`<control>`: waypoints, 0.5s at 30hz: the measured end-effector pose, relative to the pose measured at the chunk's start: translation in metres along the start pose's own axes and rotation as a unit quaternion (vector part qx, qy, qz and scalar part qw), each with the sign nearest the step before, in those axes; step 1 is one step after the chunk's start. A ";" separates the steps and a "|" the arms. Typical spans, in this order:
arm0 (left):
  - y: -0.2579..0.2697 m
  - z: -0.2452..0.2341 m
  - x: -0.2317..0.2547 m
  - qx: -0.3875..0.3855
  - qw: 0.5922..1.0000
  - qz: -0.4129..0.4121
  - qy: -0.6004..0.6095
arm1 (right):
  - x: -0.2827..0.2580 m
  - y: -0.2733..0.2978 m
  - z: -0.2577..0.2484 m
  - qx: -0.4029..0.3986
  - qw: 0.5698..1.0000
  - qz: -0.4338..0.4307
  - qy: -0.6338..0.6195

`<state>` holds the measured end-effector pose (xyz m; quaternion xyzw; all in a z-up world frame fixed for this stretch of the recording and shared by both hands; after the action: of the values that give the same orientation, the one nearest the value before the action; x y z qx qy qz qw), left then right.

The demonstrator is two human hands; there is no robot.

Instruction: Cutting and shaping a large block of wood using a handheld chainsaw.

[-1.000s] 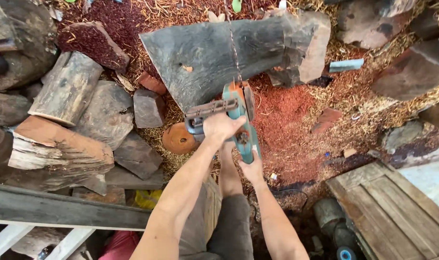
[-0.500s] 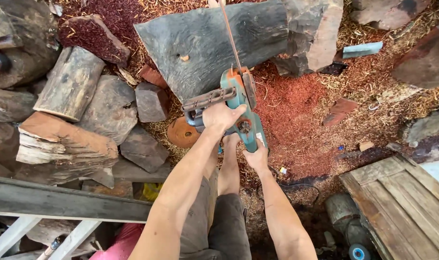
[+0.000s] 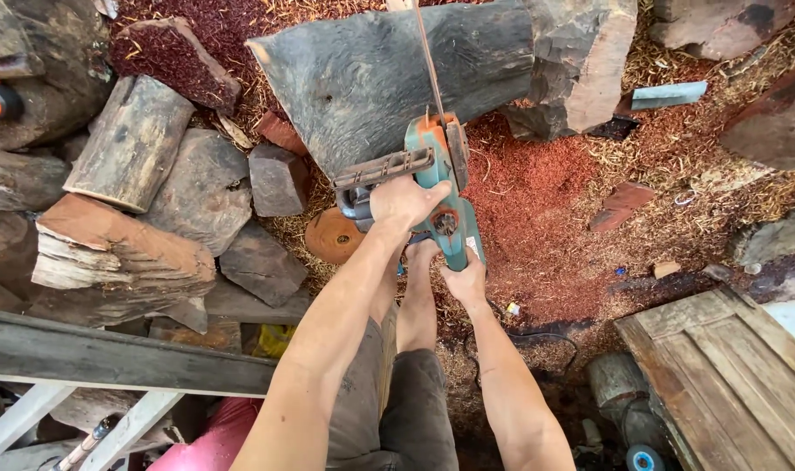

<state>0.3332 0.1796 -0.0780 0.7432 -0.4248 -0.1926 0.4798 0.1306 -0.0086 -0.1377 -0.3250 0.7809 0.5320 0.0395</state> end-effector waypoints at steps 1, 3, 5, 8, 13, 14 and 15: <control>-0.001 0.001 0.000 -0.001 1.000 -0.001 0.001 | -0.002 0.000 -0.001 -0.001 1.000 0.000 0.001; -0.001 0.003 0.002 -0.001 1.000 -0.003 0.003 | -0.007 0.002 -0.005 -0.004 1.000 0.006 0.009; -0.001 0.002 0.003 0.011 1.000 -0.001 0.009 | -0.008 0.003 -0.007 -0.004 1.000 0.003 0.016; 0.000 -0.003 0.005 0.026 1.000 0.002 0.017 | -0.005 0.002 -0.007 -0.001 1.000 0.000 0.020; 0.002 -0.008 0.006 0.016 1.000 -0.008 0.022 | -0.002 0.005 -0.008 -0.001 1.000 0.006 0.012; 0.000 -0.006 0.005 0.015 1.000 -0.010 0.021 | -0.004 0.005 -0.009 0.002 1.000 0.006 0.014; -0.001 -0.005 0.005 0.013 1.000 -0.013 0.019 | -0.007 0.006 -0.010 0.006 1.000 0.006 0.016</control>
<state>0.3394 0.1786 -0.0760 0.7582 -0.4082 -0.1789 0.4759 0.1352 -0.0127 -0.1255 -0.3284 0.7865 0.5224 0.0255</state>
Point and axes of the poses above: each hand's wrist, its own y-axis away from the middle knuckle, its own z-axis out of the palm, x = y × z, the point moved 5 cm from there along -y, towards the middle knuckle, and after that the axes turned 5 degrees about x, right-handed, at the moved point
